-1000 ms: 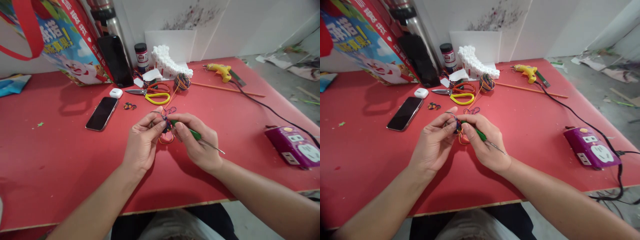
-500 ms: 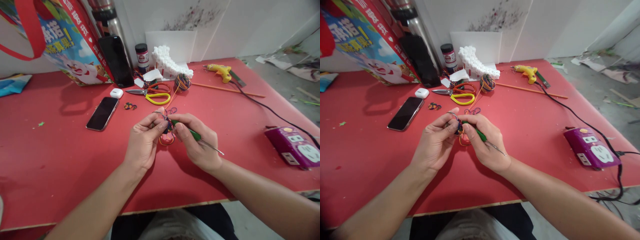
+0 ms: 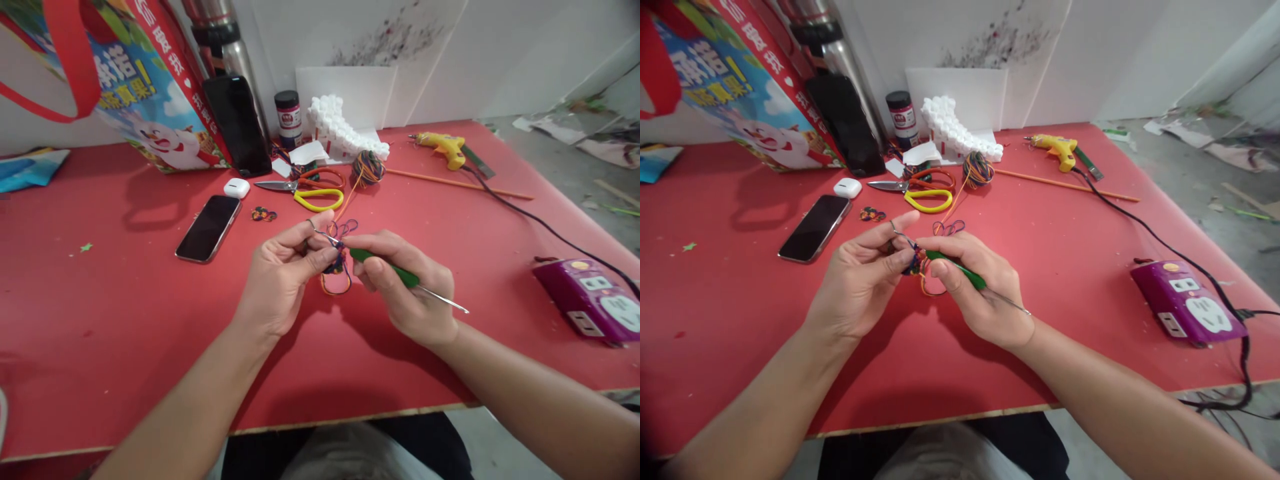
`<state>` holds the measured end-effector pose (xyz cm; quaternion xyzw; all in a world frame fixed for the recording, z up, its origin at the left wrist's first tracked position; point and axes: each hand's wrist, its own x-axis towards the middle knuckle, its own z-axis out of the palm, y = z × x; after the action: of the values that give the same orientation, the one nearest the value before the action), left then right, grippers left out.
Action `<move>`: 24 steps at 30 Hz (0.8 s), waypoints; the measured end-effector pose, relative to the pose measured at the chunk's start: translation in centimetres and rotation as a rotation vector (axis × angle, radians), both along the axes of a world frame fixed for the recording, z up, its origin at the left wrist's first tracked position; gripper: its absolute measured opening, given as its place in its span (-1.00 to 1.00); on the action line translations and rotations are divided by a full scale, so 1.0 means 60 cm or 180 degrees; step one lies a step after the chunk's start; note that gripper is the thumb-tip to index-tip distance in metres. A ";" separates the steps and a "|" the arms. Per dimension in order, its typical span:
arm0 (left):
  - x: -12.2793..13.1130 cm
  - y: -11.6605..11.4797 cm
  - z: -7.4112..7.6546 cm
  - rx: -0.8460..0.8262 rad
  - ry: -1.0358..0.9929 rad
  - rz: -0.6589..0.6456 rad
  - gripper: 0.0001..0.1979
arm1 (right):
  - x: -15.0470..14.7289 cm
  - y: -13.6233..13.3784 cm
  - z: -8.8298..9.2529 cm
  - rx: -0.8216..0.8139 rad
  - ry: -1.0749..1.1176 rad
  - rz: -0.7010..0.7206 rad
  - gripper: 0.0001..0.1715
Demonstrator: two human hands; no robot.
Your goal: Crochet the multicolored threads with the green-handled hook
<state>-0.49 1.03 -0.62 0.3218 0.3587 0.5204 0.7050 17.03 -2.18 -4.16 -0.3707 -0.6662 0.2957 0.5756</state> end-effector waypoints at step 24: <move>-0.030 0.009 0.014 0.0667 0.0697 -0.0073 -0.55 | 0.020 0.005 0.018 -0.0233 0.0325 0.0153 -0.78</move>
<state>-2.29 1.59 0.23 0.4525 0.3735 0.5086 0.6301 18.26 -1.89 -3.05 -0.3598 -0.6334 0.3522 0.5876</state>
